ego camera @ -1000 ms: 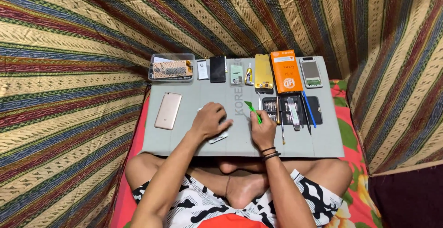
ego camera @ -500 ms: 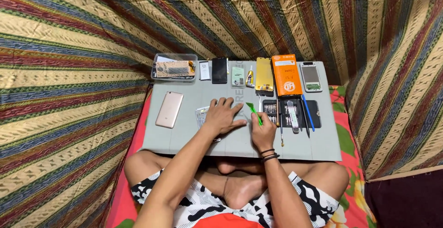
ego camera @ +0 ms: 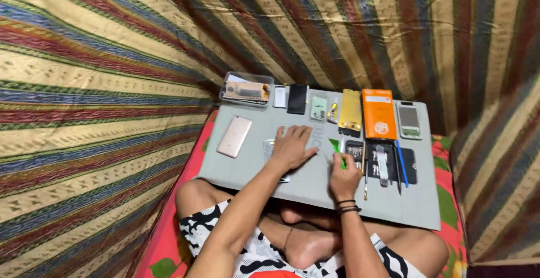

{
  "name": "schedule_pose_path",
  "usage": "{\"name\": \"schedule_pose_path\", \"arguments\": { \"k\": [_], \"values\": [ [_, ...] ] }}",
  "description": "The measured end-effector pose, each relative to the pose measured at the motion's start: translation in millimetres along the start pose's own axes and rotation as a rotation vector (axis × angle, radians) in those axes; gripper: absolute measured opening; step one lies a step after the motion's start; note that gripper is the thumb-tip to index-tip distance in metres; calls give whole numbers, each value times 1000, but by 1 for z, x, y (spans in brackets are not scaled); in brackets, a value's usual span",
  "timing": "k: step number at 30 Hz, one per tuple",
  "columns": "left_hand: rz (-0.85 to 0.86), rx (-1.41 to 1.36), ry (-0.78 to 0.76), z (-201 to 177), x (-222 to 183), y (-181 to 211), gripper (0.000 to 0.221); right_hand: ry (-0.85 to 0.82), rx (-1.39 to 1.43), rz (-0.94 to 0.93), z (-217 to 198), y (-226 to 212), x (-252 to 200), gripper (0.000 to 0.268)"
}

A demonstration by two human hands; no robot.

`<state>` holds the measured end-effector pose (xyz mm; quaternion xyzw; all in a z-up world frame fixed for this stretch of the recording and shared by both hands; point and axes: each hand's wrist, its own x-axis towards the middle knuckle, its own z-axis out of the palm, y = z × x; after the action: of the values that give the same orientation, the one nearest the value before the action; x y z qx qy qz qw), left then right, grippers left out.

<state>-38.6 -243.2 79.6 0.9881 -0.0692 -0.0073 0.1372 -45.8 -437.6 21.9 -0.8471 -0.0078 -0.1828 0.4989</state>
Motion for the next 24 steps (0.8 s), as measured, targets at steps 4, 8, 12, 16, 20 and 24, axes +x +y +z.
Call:
{"name": "schedule_pose_path", "arguments": {
  "k": [4,8,12,16,20,24],
  "values": [
    [-9,-51,183,20,-2,-23,40,-2,18,-49,-1,-1,-1,26],
    [12,-78,489,9,7,-75,13,17,-8,-71,2,1,-1,24],
    [-215,-398,873,-54,12,-105,14,15,-20,-95,2,3,-1,27],
    [-323,-413,1190,-104,-16,-88,47,12,-18,-100,3,3,0,26],
    [-271,-360,440,-65,-38,-80,66,2,-15,-91,2,3,0,29],
    [-183,-487,296,-1,-56,-65,53,12,-62,-117,4,2,1,27]
  ]
}}
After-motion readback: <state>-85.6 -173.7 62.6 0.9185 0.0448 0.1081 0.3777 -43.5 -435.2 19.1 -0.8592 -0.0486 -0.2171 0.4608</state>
